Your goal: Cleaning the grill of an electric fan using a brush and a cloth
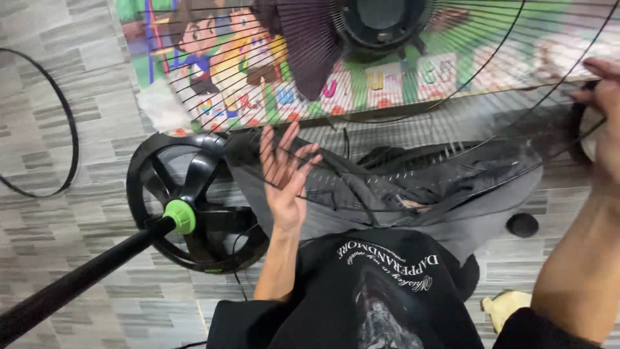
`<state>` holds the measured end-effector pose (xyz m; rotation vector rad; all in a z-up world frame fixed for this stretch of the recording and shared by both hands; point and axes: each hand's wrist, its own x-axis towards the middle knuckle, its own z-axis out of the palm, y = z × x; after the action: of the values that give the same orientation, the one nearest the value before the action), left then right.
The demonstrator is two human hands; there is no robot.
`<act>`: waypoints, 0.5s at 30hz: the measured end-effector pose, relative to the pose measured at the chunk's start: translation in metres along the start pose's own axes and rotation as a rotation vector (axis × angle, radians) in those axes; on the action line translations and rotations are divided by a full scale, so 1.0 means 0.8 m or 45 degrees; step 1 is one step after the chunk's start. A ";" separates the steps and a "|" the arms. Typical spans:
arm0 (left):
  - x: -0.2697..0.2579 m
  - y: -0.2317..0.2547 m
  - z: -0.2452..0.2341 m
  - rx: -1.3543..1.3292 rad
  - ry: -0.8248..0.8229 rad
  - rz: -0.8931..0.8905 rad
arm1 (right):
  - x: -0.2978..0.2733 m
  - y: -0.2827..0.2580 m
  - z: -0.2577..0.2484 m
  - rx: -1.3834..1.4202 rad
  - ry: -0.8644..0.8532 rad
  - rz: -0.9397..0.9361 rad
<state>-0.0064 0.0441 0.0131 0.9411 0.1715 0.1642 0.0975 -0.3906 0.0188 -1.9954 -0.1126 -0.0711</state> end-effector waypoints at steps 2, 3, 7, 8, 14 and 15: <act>-0.001 0.010 -0.001 0.001 -0.049 0.094 | -0.004 -0.010 -0.003 0.059 0.043 0.033; -0.004 0.016 -0.002 0.011 -0.083 0.179 | -0.010 -0.015 -0.004 0.126 0.074 0.079; 0.001 0.053 0.019 0.079 -0.123 0.289 | -0.013 -0.047 -0.008 0.304 0.262 0.112; 0.006 0.064 0.029 0.047 -0.184 0.294 | -0.010 -0.044 -0.014 0.482 0.356 0.237; 0.049 0.073 0.053 0.018 -0.497 0.428 | 0.000 -0.092 -0.025 1.142 0.684 0.078; 0.056 0.070 0.058 0.059 -0.538 0.420 | 0.000 -0.078 -0.031 1.282 0.739 -0.014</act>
<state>0.0438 0.0497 0.0817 1.0256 -0.3731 0.2611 0.0904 -0.3872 0.0858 -0.9143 0.1885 -0.4938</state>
